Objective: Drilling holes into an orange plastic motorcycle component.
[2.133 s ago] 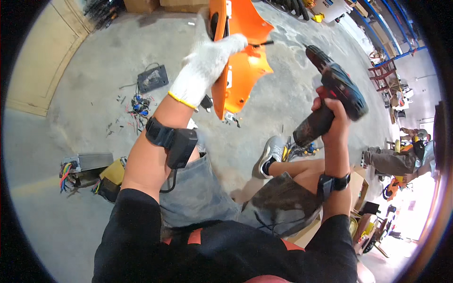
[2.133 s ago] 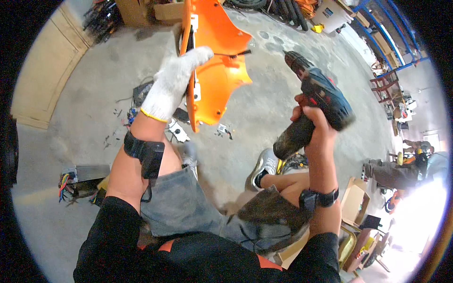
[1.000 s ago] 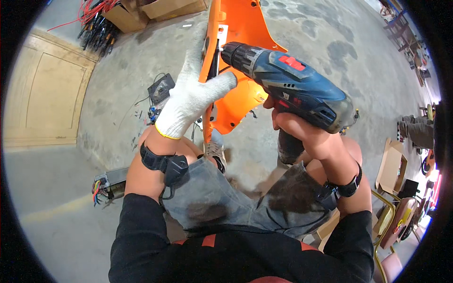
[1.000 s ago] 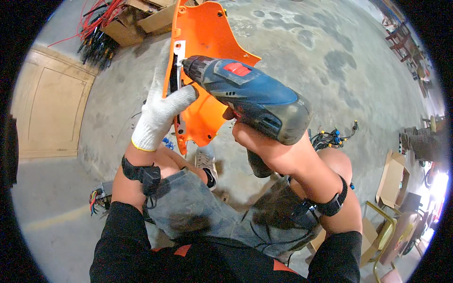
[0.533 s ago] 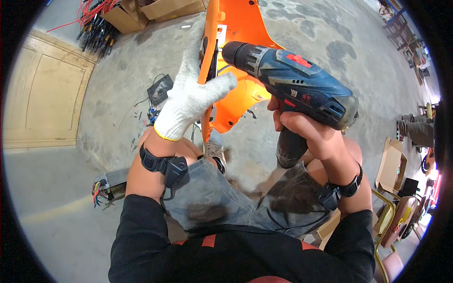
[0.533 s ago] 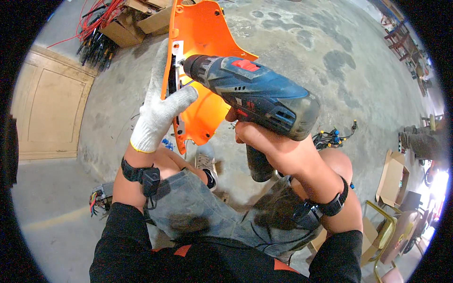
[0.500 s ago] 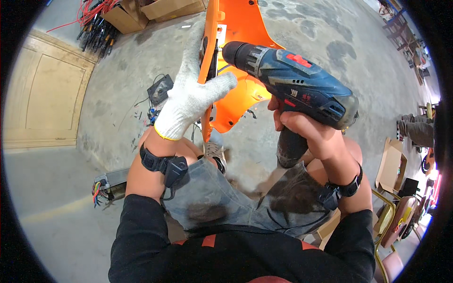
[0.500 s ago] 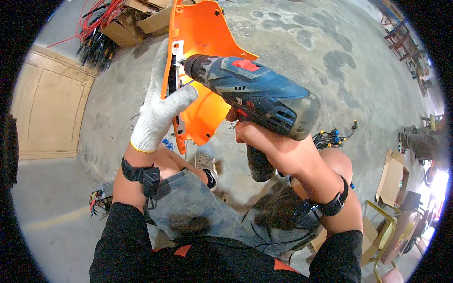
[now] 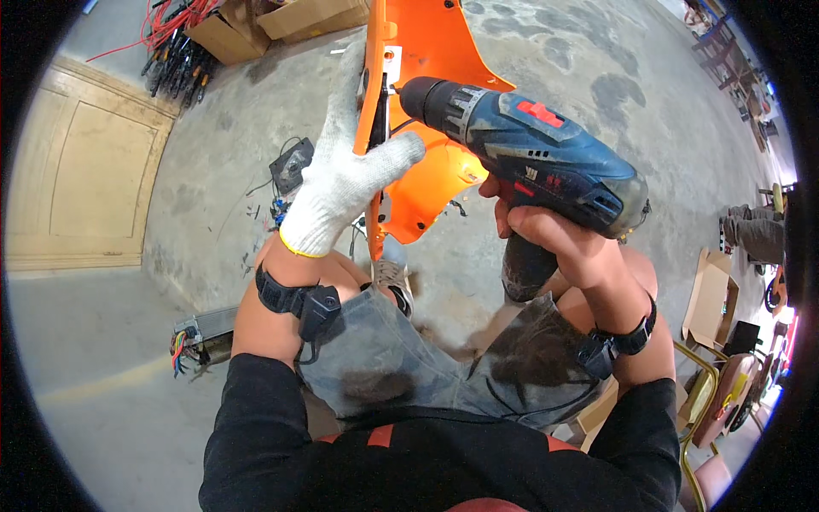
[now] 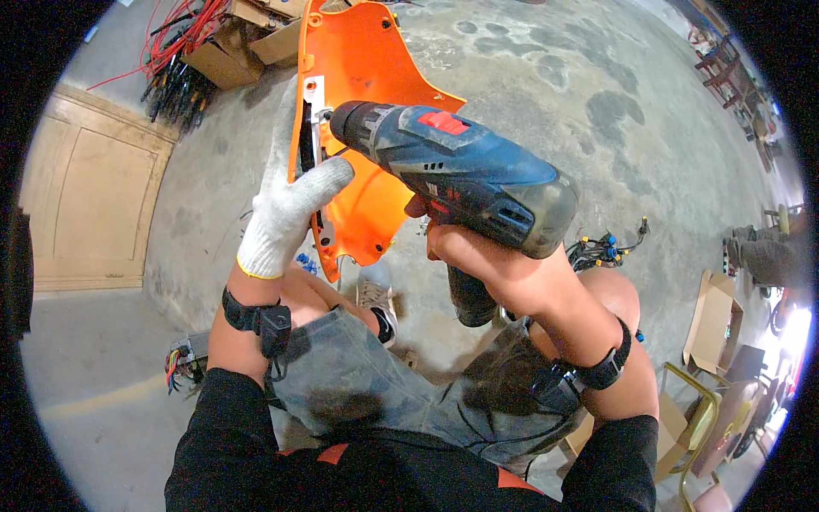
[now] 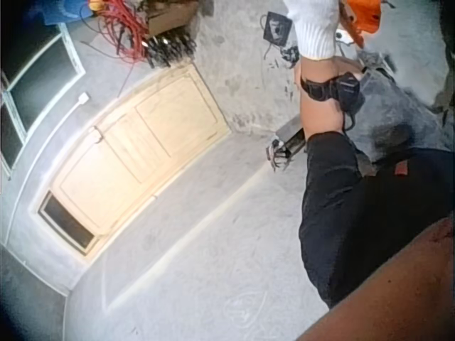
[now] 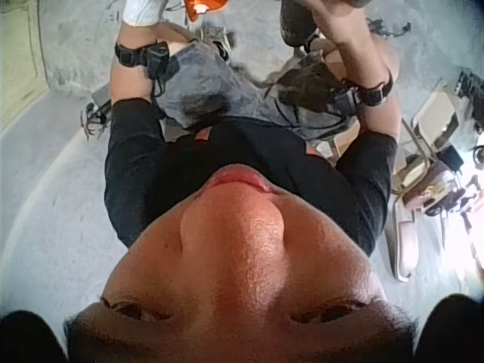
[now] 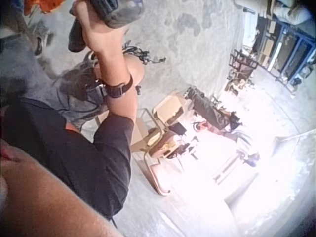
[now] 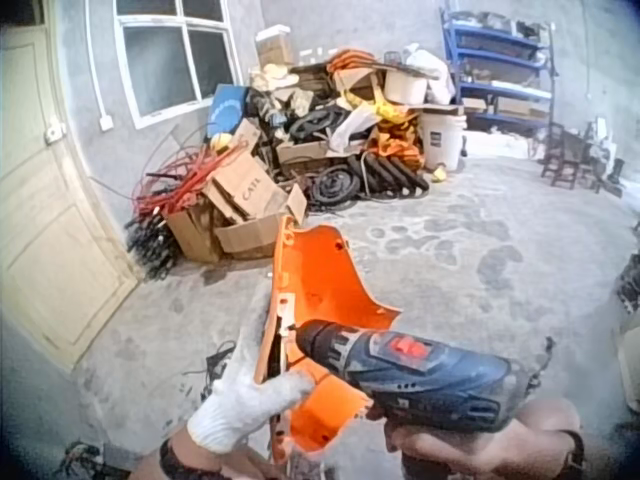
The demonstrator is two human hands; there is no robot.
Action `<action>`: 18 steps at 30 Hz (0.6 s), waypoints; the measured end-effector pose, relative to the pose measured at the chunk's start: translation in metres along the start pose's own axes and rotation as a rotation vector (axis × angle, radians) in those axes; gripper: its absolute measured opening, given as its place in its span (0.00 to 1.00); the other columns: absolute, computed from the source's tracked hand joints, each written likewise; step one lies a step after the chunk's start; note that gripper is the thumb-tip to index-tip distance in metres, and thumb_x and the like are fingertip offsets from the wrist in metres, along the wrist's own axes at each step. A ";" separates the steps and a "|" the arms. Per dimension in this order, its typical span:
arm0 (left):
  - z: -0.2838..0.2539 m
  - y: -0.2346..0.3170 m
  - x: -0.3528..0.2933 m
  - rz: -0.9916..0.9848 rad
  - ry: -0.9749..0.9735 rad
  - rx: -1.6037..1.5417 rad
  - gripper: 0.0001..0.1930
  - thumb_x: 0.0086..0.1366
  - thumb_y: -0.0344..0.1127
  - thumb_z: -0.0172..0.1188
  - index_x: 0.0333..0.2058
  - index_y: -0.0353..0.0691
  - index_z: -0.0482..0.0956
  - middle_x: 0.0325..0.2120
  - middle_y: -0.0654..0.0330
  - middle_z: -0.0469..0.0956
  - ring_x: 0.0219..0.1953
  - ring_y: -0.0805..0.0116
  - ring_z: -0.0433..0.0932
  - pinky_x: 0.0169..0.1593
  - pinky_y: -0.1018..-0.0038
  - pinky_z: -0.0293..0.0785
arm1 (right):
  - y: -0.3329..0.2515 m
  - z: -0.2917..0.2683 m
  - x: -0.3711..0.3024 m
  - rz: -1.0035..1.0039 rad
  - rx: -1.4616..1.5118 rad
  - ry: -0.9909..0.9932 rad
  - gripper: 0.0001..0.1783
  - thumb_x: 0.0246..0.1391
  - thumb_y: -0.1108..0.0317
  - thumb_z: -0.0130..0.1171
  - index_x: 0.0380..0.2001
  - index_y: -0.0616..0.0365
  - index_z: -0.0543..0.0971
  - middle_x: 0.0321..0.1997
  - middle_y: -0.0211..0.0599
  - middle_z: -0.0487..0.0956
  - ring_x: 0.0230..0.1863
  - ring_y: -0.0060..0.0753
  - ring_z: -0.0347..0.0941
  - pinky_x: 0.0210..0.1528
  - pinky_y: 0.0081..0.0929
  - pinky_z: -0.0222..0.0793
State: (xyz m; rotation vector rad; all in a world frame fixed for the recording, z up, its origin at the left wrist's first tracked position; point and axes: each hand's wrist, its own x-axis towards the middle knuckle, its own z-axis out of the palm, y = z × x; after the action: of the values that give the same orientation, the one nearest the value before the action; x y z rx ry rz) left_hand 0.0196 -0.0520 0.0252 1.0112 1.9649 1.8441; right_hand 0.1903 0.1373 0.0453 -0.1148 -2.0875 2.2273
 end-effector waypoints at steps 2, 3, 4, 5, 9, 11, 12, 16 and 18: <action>0.000 0.002 -0.002 -0.067 -0.010 -0.006 0.46 0.52 0.35 0.68 0.67 0.37 0.54 0.50 0.55 0.74 0.40 0.71 0.76 0.42 0.75 0.76 | -0.003 0.001 -0.001 0.002 0.017 0.005 0.12 0.52 0.73 0.60 0.41 0.62 0.78 0.34 0.32 0.80 0.34 0.23 0.76 0.38 0.25 0.73; 0.002 -0.004 -0.003 -0.024 0.030 -0.022 0.46 0.52 0.35 0.68 0.67 0.36 0.54 0.50 0.54 0.74 0.42 0.70 0.76 0.43 0.74 0.76 | -0.004 0.001 -0.001 0.019 0.007 0.004 0.12 0.53 0.73 0.60 0.42 0.63 0.78 0.34 0.33 0.80 0.34 0.23 0.76 0.38 0.25 0.73; 0.003 -0.006 -0.004 0.019 0.070 -0.036 0.46 0.52 0.35 0.68 0.67 0.36 0.54 0.49 0.54 0.74 0.43 0.69 0.77 0.45 0.74 0.76 | -0.004 0.001 -0.001 0.038 -0.002 0.002 0.13 0.53 0.73 0.60 0.42 0.63 0.78 0.34 0.33 0.80 0.34 0.23 0.76 0.38 0.26 0.73; 0.001 -0.005 -0.004 0.018 0.070 -0.035 0.46 0.52 0.35 0.68 0.67 0.36 0.54 0.49 0.54 0.74 0.43 0.69 0.77 0.45 0.74 0.76 | -0.003 0.001 -0.001 0.038 -0.001 0.001 0.13 0.53 0.73 0.60 0.42 0.63 0.78 0.34 0.33 0.80 0.34 0.23 0.76 0.38 0.26 0.73; 0.000 -0.002 -0.005 -0.086 0.047 -0.055 0.47 0.53 0.35 0.69 0.68 0.35 0.52 0.50 0.52 0.74 0.45 0.67 0.77 0.47 0.73 0.77 | -0.002 0.002 -0.001 0.013 0.051 0.012 0.14 0.54 0.73 0.60 0.45 0.63 0.78 0.33 0.33 0.79 0.33 0.23 0.75 0.37 0.26 0.73; 0.002 -0.002 -0.005 -0.059 0.072 -0.121 0.47 0.53 0.35 0.69 0.68 0.35 0.51 0.50 0.52 0.74 0.46 0.66 0.77 0.47 0.72 0.77 | -0.003 0.002 -0.002 0.012 0.045 0.010 0.15 0.54 0.73 0.61 0.45 0.63 0.77 0.33 0.33 0.79 0.33 0.23 0.75 0.37 0.26 0.73; 0.001 0.001 -0.004 -0.077 0.052 -0.111 0.47 0.53 0.34 0.68 0.68 0.35 0.52 0.51 0.51 0.74 0.47 0.66 0.77 0.49 0.71 0.77 | -0.004 0.004 -0.003 0.008 0.081 0.029 0.15 0.54 0.72 0.61 0.45 0.63 0.77 0.33 0.33 0.79 0.33 0.23 0.75 0.37 0.26 0.73; -0.003 -0.008 -0.003 0.065 0.014 -0.004 0.46 0.53 0.34 0.67 0.68 0.35 0.51 0.54 0.51 0.72 0.52 0.64 0.75 0.53 0.70 0.75 | 0.001 0.000 -0.004 0.003 0.068 -0.021 0.16 0.54 0.72 0.59 0.46 0.63 0.77 0.35 0.33 0.79 0.33 0.24 0.75 0.38 0.25 0.73; -0.006 -0.003 -0.001 0.033 0.005 0.001 0.47 0.54 0.34 0.68 0.68 0.35 0.51 0.55 0.51 0.72 0.53 0.64 0.75 0.54 0.70 0.74 | 0.000 0.001 -0.003 0.003 0.045 -0.009 0.17 0.53 0.73 0.59 0.47 0.63 0.77 0.36 0.34 0.80 0.33 0.24 0.75 0.38 0.26 0.73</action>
State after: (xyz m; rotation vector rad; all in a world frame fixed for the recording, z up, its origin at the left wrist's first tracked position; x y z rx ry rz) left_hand 0.0155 -0.0571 0.0234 1.0468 1.9633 1.8645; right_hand 0.1931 0.1364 0.0455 -0.1043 -2.0414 2.2790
